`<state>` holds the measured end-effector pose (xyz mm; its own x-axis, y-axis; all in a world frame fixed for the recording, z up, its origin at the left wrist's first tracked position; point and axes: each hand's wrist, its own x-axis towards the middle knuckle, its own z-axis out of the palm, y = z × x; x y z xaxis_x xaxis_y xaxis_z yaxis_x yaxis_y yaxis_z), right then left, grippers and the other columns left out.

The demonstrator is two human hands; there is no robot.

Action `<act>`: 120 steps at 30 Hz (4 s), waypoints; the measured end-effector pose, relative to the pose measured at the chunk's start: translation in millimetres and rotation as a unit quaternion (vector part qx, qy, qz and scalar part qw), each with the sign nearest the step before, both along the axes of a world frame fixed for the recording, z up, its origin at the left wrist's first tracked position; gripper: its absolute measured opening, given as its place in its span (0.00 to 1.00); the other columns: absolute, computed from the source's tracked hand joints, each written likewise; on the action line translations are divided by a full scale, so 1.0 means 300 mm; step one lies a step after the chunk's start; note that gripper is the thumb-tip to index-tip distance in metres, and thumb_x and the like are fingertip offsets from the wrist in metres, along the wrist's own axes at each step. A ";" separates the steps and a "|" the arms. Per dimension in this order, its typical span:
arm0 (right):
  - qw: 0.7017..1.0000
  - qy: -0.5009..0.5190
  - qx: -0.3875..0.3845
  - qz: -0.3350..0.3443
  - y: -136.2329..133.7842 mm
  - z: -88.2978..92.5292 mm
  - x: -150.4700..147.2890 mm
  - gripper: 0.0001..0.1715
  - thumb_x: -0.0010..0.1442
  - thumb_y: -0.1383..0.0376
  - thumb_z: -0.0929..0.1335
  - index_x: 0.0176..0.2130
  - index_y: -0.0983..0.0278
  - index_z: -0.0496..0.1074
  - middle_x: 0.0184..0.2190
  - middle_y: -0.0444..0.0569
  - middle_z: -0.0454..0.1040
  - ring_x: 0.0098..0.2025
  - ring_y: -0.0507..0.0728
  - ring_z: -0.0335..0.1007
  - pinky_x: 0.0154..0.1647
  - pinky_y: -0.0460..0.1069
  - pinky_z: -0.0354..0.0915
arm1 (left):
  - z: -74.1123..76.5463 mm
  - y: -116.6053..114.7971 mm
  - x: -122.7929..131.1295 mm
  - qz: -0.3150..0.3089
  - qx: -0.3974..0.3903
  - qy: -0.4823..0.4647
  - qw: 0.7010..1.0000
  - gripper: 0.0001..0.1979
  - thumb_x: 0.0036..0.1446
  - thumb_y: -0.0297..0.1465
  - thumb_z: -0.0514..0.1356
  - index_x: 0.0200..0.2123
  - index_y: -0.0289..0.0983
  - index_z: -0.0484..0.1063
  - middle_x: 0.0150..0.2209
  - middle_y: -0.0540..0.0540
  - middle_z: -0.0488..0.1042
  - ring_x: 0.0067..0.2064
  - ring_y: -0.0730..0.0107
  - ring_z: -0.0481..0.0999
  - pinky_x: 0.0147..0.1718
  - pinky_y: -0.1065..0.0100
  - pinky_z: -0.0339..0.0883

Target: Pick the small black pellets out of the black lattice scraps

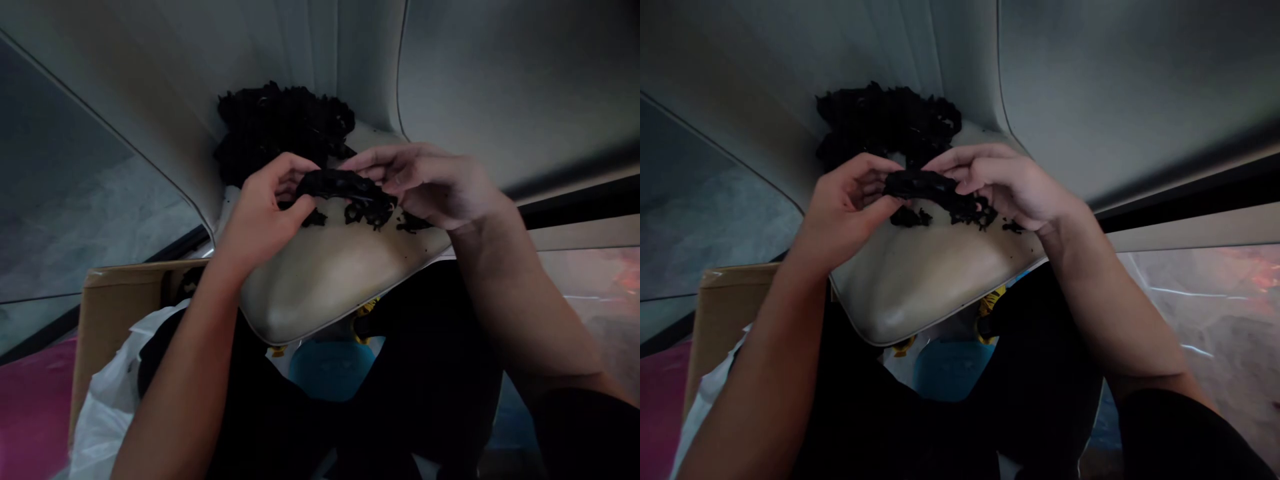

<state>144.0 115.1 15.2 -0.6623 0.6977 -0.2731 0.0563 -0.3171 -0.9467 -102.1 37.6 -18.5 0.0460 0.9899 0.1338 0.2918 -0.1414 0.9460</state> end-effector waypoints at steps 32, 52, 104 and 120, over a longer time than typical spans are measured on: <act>0.957 0.009 0.290 -0.019 -0.142 -0.068 -0.035 0.25 0.56 0.54 0.88 0.52 0.52 0.89 0.50 0.46 0.87 0.53 0.61 0.80 0.57 0.54 0.73 | 0.097 -0.095 -0.032 -0.055 -0.072 -0.107 0.990 0.19 0.55 0.43 0.85 0.45 0.43 0.90 0.47 0.44 0.90 0.53 0.53 0.89 0.55 0.58 0.85; 0.954 -0.009 0.282 -0.106 -0.145 -0.077 -0.121 0.25 0.57 0.48 0.87 0.38 0.56 0.78 0.35 0.44 0.77 0.38 0.59 0.72 0.45 0.56 0.69 | 0.097 -0.052 0.008 -0.005 -0.029 -0.130 0.991 0.04 0.64 0.31 0.78 0.38 0.46 0.89 0.40 0.50 0.88 0.46 0.58 0.89 0.49 0.57 0.83; 0.834 -0.258 0.478 0.097 -0.046 -0.322 -0.357 0.26 0.69 0.65 0.76 0.64 0.62 0.79 0.46 0.53 0.85 0.50 0.65 0.80 0.61 0.60 0.66 | 0.131 -0.166 -0.110 0.100 0.024 -0.294 0.950 0.16 0.61 0.45 0.82 0.39 0.41 0.85 0.31 0.49 0.84 0.25 0.74 0.68 0.25 0.69 0.64; 0.787 -0.207 0.528 -0.243 0.074 -0.282 -0.275 0.31 0.81 0.42 0.64 0.67 0.56 0.78 0.66 0.59 0.79 0.69 0.69 0.71 0.79 0.72 0.62 | 0.020 -0.120 -0.117 0.044 0.031 -0.190 0.980 0.18 0.70 0.44 0.75 0.58 0.44 0.85 0.52 0.44 0.88 0.56 0.57 0.87 0.64 0.56 0.79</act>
